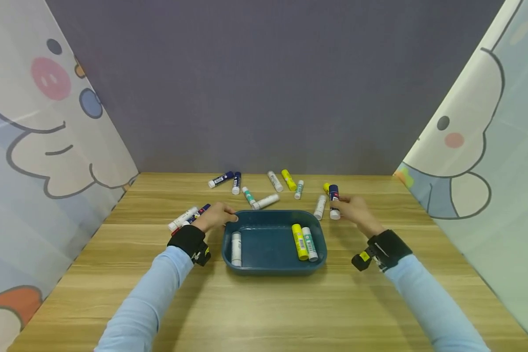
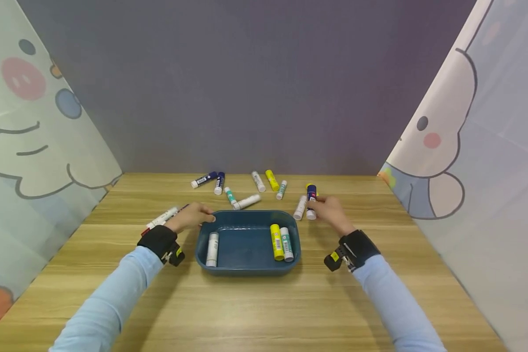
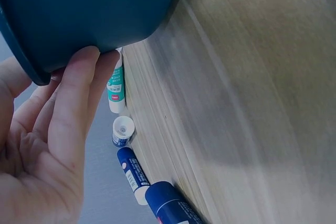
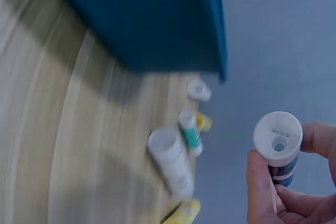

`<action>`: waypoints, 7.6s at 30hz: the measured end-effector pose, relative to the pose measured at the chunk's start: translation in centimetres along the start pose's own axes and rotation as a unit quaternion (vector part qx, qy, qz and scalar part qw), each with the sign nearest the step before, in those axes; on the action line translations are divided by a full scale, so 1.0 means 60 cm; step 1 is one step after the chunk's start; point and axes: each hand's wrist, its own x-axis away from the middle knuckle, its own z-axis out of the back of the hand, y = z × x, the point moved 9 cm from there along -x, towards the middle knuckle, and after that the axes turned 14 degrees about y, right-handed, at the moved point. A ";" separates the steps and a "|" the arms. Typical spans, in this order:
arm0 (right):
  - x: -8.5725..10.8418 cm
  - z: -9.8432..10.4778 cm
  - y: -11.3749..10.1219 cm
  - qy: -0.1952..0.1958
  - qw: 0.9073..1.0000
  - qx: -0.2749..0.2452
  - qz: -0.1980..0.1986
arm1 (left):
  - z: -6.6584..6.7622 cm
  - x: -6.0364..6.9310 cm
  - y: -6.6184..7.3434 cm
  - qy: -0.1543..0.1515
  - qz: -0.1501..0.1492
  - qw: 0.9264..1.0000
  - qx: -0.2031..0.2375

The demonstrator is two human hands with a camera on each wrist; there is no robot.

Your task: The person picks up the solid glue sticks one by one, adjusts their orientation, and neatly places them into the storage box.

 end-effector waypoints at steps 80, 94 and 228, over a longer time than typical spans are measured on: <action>0.118 -0.194 -0.082 -0.064 0.927 0.288 0.230 | 0.011 0.032 0.025 0.013 0.040 0.999 0.020; 0.125 -0.198 -0.087 -0.066 0.917 0.308 0.244 | 0.008 0.032 0.027 0.012 0.035 0.999 0.021; -0.032 -0.042 0.015 -0.001 0.991 0.125 0.047 | 0.006 0.029 0.013 0.013 0.028 0.999 0.024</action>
